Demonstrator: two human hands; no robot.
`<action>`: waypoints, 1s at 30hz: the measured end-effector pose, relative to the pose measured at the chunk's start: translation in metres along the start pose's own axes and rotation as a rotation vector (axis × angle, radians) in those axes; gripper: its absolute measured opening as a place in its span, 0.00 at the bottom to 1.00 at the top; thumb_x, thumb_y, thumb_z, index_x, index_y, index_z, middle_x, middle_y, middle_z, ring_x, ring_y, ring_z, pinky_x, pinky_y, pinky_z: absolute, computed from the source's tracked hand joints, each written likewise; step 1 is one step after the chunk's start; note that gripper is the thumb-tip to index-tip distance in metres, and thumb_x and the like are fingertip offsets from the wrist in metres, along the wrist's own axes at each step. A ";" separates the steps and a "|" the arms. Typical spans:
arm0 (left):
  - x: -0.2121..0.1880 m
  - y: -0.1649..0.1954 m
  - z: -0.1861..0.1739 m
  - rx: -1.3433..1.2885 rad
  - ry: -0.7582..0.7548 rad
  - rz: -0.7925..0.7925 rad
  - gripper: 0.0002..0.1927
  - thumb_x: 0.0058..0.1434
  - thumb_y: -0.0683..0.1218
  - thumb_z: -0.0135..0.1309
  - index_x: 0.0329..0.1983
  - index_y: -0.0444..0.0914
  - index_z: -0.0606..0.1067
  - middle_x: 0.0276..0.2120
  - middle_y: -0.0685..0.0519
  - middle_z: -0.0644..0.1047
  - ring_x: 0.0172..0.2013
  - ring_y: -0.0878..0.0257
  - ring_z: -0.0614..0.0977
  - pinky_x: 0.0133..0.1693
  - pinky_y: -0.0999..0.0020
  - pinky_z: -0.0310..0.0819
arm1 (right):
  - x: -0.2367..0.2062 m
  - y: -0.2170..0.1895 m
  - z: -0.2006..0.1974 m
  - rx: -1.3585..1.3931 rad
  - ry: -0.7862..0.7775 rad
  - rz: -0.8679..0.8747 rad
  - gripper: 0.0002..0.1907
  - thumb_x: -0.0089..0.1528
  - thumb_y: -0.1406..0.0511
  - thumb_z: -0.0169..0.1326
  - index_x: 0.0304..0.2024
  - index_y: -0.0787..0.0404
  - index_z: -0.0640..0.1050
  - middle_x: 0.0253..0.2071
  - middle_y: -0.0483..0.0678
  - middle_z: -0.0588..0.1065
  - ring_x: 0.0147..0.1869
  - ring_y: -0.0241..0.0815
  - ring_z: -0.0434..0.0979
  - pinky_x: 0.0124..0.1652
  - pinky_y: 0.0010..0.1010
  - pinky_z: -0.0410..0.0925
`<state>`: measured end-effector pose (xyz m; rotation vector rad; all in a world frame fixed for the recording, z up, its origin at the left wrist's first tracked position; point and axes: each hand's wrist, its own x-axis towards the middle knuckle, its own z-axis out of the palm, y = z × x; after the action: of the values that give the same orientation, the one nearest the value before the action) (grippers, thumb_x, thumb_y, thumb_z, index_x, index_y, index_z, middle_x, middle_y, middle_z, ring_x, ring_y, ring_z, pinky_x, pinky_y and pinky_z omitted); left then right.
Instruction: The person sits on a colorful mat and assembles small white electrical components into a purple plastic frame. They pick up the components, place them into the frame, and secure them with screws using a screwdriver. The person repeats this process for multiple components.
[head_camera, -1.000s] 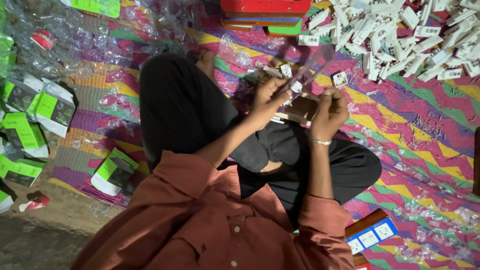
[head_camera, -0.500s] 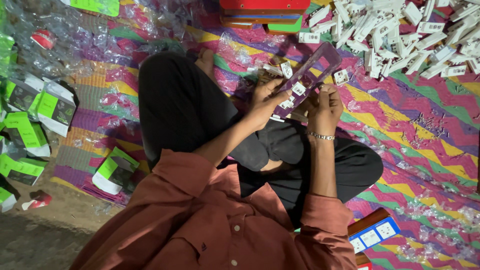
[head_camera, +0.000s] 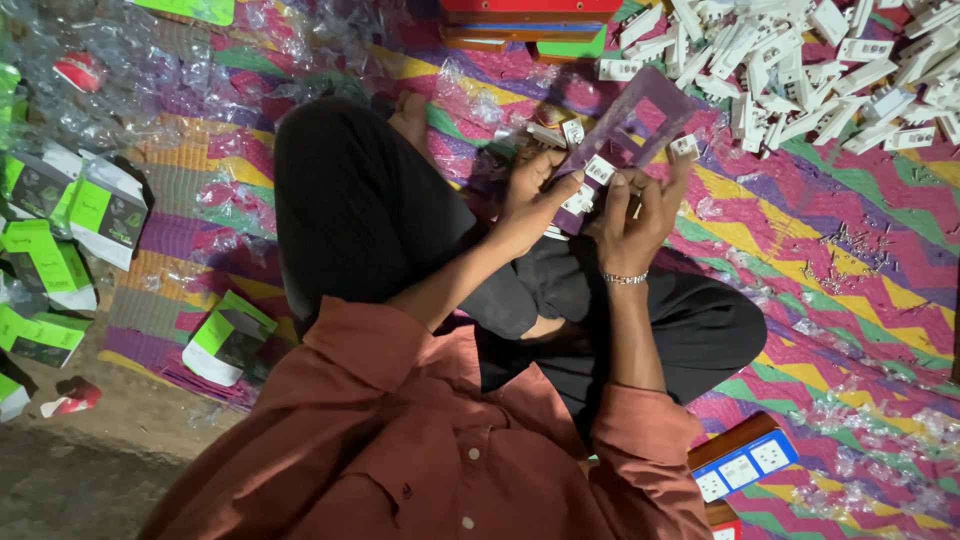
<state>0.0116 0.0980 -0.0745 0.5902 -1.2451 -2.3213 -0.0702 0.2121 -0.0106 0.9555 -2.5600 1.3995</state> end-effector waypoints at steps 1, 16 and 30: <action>-0.001 -0.001 -0.001 0.014 -0.003 0.009 0.06 0.70 0.38 0.55 0.48 0.32 0.74 0.39 0.57 0.78 0.41 0.73 0.76 0.45 0.75 0.71 | 0.001 -0.004 -0.001 0.004 0.019 0.008 0.05 0.69 0.70 0.56 0.42 0.68 0.79 0.73 0.71 0.58 0.81 0.69 0.50 0.74 0.53 0.53; -0.004 -0.011 0.004 0.229 -0.046 0.135 0.08 0.68 0.34 0.51 0.50 0.30 0.71 0.44 0.50 0.78 0.49 0.66 0.77 0.55 0.70 0.71 | 0.009 -0.012 -0.003 -0.119 -0.185 -0.181 0.05 0.66 0.75 0.59 0.43 0.70 0.76 0.60 0.61 0.73 0.73 0.68 0.68 0.68 0.53 0.63; -0.009 0.006 0.009 0.243 -0.041 0.150 0.09 0.68 0.34 0.50 0.51 0.29 0.71 0.44 0.49 0.78 0.49 0.66 0.78 0.55 0.69 0.72 | 0.013 -0.018 -0.007 -0.051 -0.208 -0.134 0.07 0.63 0.75 0.63 0.41 0.69 0.78 0.55 0.61 0.75 0.60 0.59 0.77 0.57 0.43 0.70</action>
<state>0.0148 0.1059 -0.0634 0.5099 -1.5484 -2.0855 -0.0723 0.2045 0.0113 1.3005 -2.6007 1.2539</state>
